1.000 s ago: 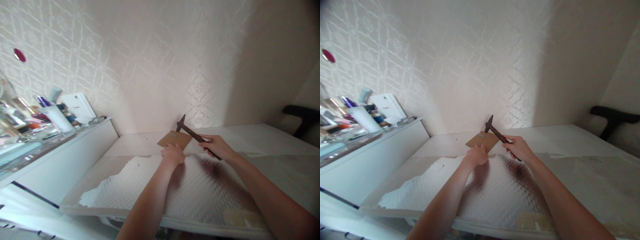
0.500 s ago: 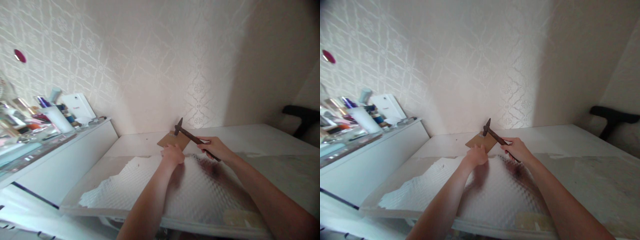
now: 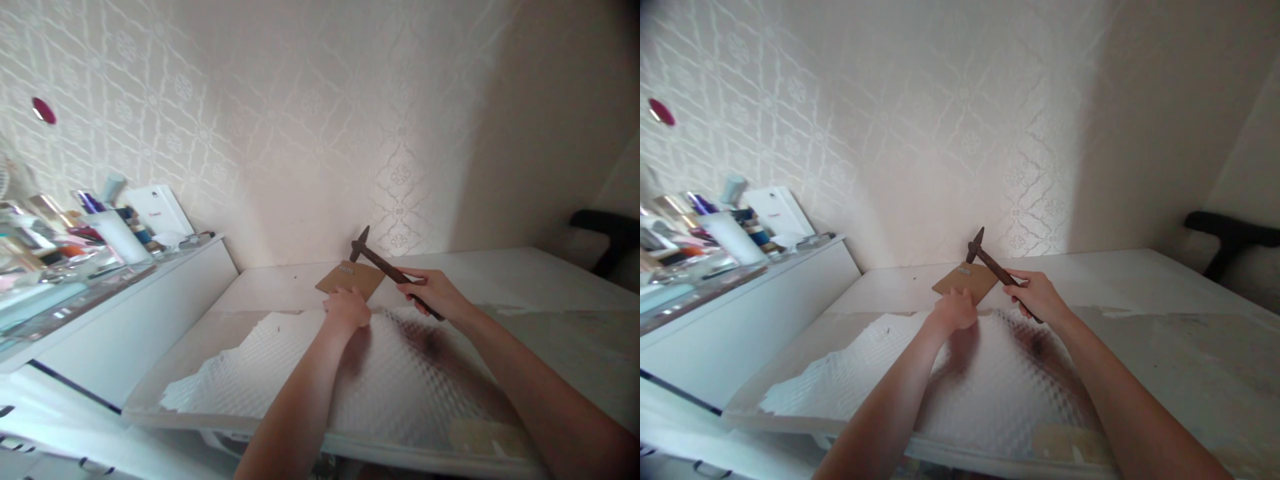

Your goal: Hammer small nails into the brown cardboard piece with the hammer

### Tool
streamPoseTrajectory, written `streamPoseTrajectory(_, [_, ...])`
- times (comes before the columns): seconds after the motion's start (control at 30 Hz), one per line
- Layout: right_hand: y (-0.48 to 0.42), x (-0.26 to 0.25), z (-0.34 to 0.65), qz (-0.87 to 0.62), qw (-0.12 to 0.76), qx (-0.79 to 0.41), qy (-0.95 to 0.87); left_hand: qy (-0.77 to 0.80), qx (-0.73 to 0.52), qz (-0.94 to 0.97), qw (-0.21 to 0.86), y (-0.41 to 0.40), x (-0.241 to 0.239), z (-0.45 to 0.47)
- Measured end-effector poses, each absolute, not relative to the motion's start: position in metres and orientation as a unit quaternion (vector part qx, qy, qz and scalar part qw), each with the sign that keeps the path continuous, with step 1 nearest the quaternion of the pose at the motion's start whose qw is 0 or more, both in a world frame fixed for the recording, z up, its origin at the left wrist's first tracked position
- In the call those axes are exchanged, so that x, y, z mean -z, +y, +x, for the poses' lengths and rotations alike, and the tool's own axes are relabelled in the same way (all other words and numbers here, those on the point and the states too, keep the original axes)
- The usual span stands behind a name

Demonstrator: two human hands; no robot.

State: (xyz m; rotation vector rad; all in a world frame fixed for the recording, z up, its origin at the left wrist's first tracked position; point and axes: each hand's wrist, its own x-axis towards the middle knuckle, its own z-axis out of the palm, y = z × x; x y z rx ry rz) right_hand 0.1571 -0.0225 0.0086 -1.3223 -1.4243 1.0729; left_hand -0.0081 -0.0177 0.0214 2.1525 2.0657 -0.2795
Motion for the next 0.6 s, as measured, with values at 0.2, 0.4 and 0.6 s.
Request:
streamPoseTrajectory(0.2, [-0.0216, -0.0045, 0.1569, -0.538, 0.421, -0.435, -0.586, 0.686, 0.090, 0.718, 0.076, -0.0175, -0.0208, -0.0087])
streamPoseTrajectory(0.4, [-0.0253, -0.0114, 0.1572, -0.541, 0.462, -0.428, -0.558, 0.692, 0.090, 0.712, 0.071, -0.0195, -0.0219, -0.0081])
streamPoseTrajectory(0.6, [-0.0237, -0.0080, 0.1570, -0.549, 0.417, -0.430, -0.583, 0.688, 0.098, 0.715, 0.075, -0.0189, -0.0221, -0.0077])
